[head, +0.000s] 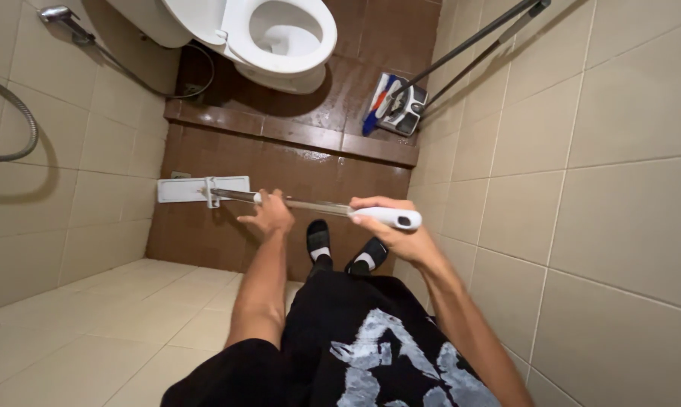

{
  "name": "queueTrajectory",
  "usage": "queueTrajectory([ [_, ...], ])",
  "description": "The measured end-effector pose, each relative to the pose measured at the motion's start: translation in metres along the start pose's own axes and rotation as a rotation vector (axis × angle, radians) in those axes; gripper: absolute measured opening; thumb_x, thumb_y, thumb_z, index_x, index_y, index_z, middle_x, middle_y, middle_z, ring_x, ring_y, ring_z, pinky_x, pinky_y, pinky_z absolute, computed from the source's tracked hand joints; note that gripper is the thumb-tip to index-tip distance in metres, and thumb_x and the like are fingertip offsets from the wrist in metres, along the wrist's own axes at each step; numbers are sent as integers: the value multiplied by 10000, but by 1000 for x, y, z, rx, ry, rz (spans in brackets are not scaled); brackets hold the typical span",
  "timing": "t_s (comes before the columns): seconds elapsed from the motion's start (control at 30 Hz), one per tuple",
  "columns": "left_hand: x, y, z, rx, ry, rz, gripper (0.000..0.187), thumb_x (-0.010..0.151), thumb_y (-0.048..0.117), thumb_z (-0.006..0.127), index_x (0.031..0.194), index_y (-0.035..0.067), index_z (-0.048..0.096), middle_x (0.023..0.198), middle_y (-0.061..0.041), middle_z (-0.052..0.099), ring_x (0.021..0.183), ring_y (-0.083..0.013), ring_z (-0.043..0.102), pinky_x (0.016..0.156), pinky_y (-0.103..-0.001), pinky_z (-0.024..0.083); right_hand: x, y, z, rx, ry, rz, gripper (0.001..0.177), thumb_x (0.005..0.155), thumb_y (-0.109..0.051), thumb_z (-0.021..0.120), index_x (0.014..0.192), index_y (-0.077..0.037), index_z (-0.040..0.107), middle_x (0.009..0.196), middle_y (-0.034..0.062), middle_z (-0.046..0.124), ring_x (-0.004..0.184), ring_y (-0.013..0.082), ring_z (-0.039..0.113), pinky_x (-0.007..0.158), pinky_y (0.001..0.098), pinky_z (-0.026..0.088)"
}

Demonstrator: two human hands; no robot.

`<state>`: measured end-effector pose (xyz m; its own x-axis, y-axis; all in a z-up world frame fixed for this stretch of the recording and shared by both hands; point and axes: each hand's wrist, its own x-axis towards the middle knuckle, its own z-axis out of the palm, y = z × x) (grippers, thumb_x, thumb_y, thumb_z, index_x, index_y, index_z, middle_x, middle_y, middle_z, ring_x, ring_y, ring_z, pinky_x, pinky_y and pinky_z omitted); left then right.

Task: Mopping the floor in a bathroom using a flat mop.

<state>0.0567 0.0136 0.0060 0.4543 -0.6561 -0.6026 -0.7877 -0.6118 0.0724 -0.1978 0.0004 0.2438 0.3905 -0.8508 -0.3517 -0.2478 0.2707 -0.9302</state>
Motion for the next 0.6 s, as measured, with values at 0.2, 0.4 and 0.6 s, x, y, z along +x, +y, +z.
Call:
queueTrajectory([
  [0.2,8,-3,19,-9,23,-29,514,856,264,760,1343,304,598,1557,-105,409,1414,-394,468,1114,-851,145,-4,10,6,93,27,27,428,906,-179,753,1311,-59,681,1213,94,757,1082,160,702,930,293,569],
  [0.4,30,-9,65,-283,105,40,622,908,521,655,1474,307,507,1598,-336,206,1503,-471,251,1072,-840,60,-11,40,24,720,114,19,542,933,-86,670,1450,-137,514,1528,124,524,1350,264,568,968,394,564],
  [0.6,25,2,63,-350,73,18,624,956,589,604,1484,274,495,1549,-455,167,1481,-589,170,1046,-859,-8,-15,14,11,671,118,82,312,969,-97,619,1281,-77,622,1595,57,478,1345,298,562,947,460,559],
])
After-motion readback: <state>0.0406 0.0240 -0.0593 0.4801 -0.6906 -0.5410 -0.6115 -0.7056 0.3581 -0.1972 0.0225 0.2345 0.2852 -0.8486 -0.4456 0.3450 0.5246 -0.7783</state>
